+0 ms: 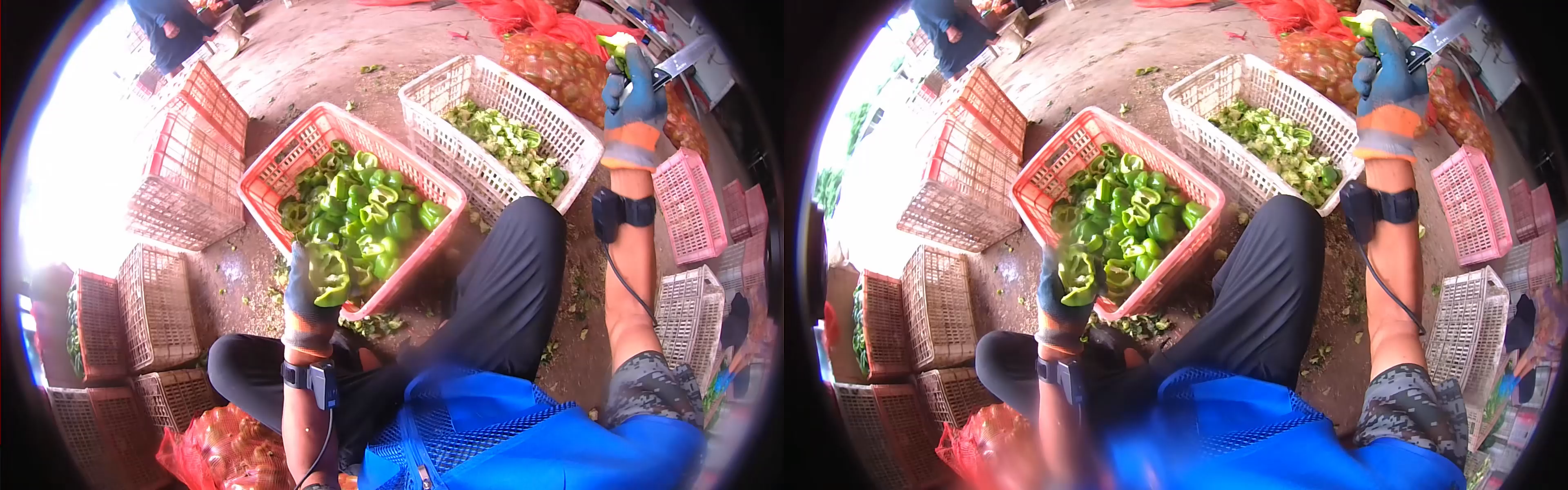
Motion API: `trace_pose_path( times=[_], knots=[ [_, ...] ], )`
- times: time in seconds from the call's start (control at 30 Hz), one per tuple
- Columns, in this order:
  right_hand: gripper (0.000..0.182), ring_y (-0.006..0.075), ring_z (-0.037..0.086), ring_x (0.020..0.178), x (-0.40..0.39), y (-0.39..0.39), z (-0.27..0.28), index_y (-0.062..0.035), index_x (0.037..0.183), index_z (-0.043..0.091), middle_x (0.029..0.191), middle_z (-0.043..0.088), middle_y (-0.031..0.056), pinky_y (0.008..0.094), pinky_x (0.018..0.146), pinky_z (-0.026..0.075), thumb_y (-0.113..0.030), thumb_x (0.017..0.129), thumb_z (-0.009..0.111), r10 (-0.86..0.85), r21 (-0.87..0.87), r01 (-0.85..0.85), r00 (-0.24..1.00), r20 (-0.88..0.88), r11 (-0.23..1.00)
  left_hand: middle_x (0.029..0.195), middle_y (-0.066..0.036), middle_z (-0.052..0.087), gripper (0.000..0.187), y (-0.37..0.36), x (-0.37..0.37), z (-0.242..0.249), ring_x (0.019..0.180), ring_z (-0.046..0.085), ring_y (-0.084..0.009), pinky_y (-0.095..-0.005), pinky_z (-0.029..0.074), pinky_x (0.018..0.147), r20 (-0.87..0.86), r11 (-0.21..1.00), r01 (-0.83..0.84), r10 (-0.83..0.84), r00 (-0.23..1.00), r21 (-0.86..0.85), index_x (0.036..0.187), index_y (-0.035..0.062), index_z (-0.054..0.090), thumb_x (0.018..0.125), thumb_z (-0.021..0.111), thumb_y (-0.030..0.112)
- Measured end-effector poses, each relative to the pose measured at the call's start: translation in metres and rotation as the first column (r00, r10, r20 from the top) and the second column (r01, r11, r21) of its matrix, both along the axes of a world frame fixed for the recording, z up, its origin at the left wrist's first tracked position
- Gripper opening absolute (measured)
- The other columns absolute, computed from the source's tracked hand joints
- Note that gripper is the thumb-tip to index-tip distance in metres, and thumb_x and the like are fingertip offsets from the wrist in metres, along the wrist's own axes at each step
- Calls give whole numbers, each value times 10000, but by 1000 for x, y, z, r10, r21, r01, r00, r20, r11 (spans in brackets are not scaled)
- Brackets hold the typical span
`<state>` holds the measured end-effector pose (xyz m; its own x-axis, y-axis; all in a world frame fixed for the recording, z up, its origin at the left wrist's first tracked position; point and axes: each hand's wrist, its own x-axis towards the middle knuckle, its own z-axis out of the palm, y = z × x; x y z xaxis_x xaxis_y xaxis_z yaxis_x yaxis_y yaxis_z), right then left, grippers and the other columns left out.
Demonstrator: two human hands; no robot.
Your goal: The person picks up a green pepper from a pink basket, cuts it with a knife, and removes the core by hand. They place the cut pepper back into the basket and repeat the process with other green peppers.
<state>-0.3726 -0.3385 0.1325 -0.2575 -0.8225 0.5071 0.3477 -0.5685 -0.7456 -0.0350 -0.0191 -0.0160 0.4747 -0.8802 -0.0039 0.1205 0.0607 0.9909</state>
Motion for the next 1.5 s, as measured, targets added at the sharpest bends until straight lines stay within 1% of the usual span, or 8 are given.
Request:
trace_pose_path(
  times=[0.27, 0.57, 0.7, 0.83, 1.1, 1.23, 1.37, 1.5],
  knots=[
    [213, 54, 389, 403, 27, -82, -100, -179, 1008, 655, 677, 585, -33, 242, 368, 275, -368, 936, 718, 278, 542, 48, 818, -503, 839, 1132, -132, 656, 597, 2, 11, -1, 976, 665, -311, -380, 545, 845, 830, 996, -87, 21, 557, 33, 1253, 25, 580, 740, 867, 129],
    [373, 68, 577, 650, 131, 29, -94, -84, 1170, 706, 794, 632, -17, 239, 574, 464, -285, 868, 792, 682, 532, -452, 289, -672, 716, 1305, -187, 626, 105, -11, 1, -11, 1135, 657, -298, -355, 546, 936, 88, 986, 157, -152, 984, -55, 929, 19, 723, 832, 741, -16],
    [467, 94, 623, 822, 173, 109, -84, -29, 1198, 676, 936, 682, 18, 270, 758, 511, -260, 821, 826, 714, 587, -609, -48, -699, 533, 1384, -192, 582, 306, -16, 1, -16, 1151, 651, -249, -321, 543, 949, 737, 970, 213, -58, 674, -118, 1145, 16, 683, 853, 657, -70],
    [378, 102, 645, 756, 196, 131, -107, -16, 1052, 665, 775, 674, 44, 294, 681, 537, -279, 814, 795, 481, 474, -696, -207, -852, 539, 1262, -124, 630, 721, -10, -15, 19, 1043, 651, -161, -264, 528, 897, -203, 957, 256, -225, 953, 139, 1587, 1, 256, 895, 460, -17],
    [355, 188, 692, 855, 207, 159, -106, -10, 1059, 677, 949, 740, 129, 366, 744, 557, -179, 778, 811, 731, 422, -678, 254, -633, 601, 1065, -148, 695, 364, -2, -1, 6, 923, 710, -256, -352, 591, 766, -650, 893, 419, -221, 727, 165, 1248, -22, 610, 915, 633, 123],
    [416, 157, 681, 800, 227, 159, -110, -17, 1041, 675, 898, 744, 87, 331, 722, 544, -261, 769, 872, 676, 471, -568, 221, -703, 675, 923, -123, 717, 272, -10, 11, 4, 818, 715, -281, -396, 602, 718, 913, 972, 230, -56, 403, -42, 1133, -13, 671, 931, 655, 169],
    [272, 131, 682, 780, 253, 131, -116, -19, 962, 725, 848, 739, 53, 316, 698, 546, -225, 818, 829, 701, 437, -648, 218, -679, 624, 826, -27, 682, 180, -20, 13, 60, 661, 652, -135, -263, 519, 544, -232, 951, 152, -89, 969, 269, 1048, 1, 660, 930, 630, 134],
    [186, 63, 561, 550, 261, 113, -61, -57, 991, 734, 772, 678, -9, 248, 495, 445, -194, 873, 775, 943, 770, -576, 8, -333, 276, 836, -16, 675, 249, -32, 36, 63, 636, 606, -93, -246, 498, 525, 77, 954, 142, -168, 983, 265, 1177, 38, 620, 978, 585, 183]
  ],
)
